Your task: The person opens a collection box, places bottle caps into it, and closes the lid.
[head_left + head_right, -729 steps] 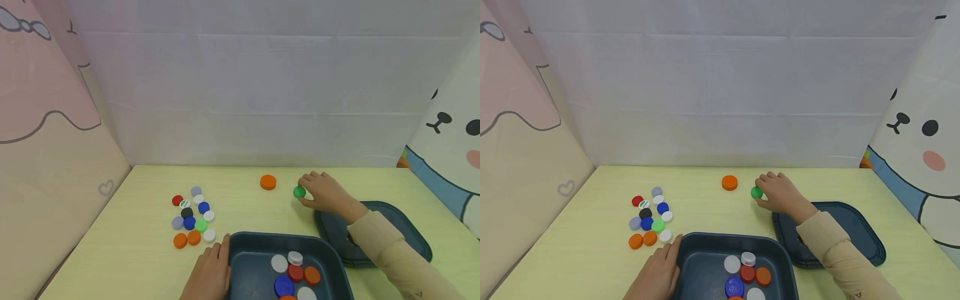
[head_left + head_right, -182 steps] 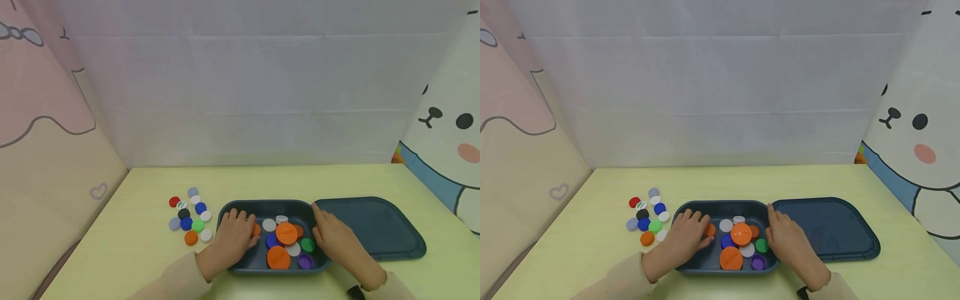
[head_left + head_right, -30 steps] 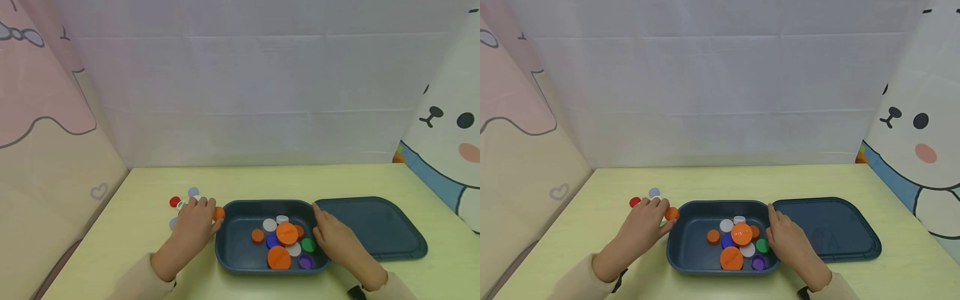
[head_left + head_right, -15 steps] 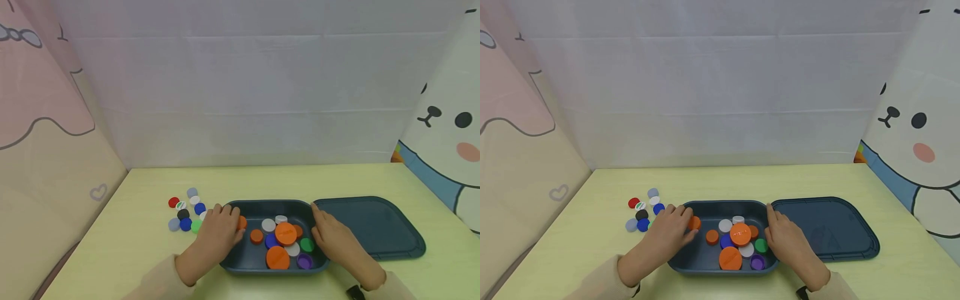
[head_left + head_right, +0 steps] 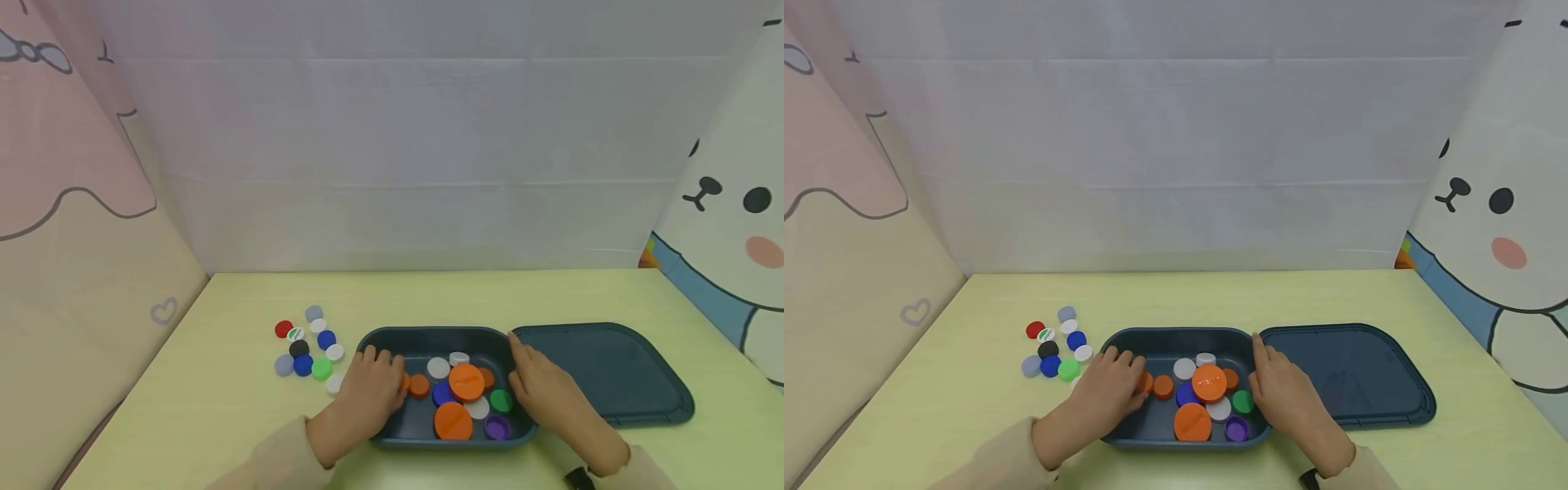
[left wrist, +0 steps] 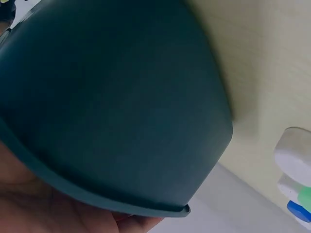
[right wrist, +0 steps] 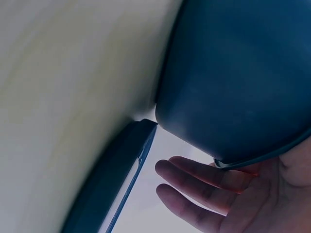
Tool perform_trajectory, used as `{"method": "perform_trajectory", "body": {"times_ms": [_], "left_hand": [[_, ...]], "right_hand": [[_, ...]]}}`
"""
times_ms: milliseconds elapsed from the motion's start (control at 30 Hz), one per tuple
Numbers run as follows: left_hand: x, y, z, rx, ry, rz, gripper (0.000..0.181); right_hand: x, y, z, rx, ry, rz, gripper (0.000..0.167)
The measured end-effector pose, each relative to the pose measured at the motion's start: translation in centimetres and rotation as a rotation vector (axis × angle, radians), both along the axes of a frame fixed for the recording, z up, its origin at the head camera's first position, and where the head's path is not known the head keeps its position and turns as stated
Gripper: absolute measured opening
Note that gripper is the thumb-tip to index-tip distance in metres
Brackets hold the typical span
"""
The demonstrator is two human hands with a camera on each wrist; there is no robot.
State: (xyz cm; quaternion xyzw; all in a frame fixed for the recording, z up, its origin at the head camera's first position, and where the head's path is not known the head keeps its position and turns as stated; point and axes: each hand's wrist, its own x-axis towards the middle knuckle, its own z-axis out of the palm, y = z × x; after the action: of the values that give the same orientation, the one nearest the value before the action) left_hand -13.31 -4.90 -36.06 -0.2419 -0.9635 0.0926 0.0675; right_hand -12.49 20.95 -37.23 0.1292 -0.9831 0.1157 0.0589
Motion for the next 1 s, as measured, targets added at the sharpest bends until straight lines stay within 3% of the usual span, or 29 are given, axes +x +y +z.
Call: {"method": "perform_trajectory", "body": {"times_ms": [300,567,733,1000], "left_hand": [[-0.2,0.2,-0.8,-0.097,-0.024,0.015,0.038],[-0.1,0.4,-1.0,-0.117,-0.04,0.025,0.04],[0.0,0.4,-0.7,-0.104,-0.04,0.02,0.042],[0.4,-0.2,0.2,0.0,0.049,-0.005,0.036]], "right_hand": [[0.0,-0.1,0.0,0.001,0.009,0.001,0.053],[0.1,0.0,-0.1,0.003,-0.003,-0.001,0.054],[0.1,0.0,0.0,0.002,-0.015,-0.003,0.054],[0.1,0.0,0.0,0.005,-0.001,0.002,0.054]]}}
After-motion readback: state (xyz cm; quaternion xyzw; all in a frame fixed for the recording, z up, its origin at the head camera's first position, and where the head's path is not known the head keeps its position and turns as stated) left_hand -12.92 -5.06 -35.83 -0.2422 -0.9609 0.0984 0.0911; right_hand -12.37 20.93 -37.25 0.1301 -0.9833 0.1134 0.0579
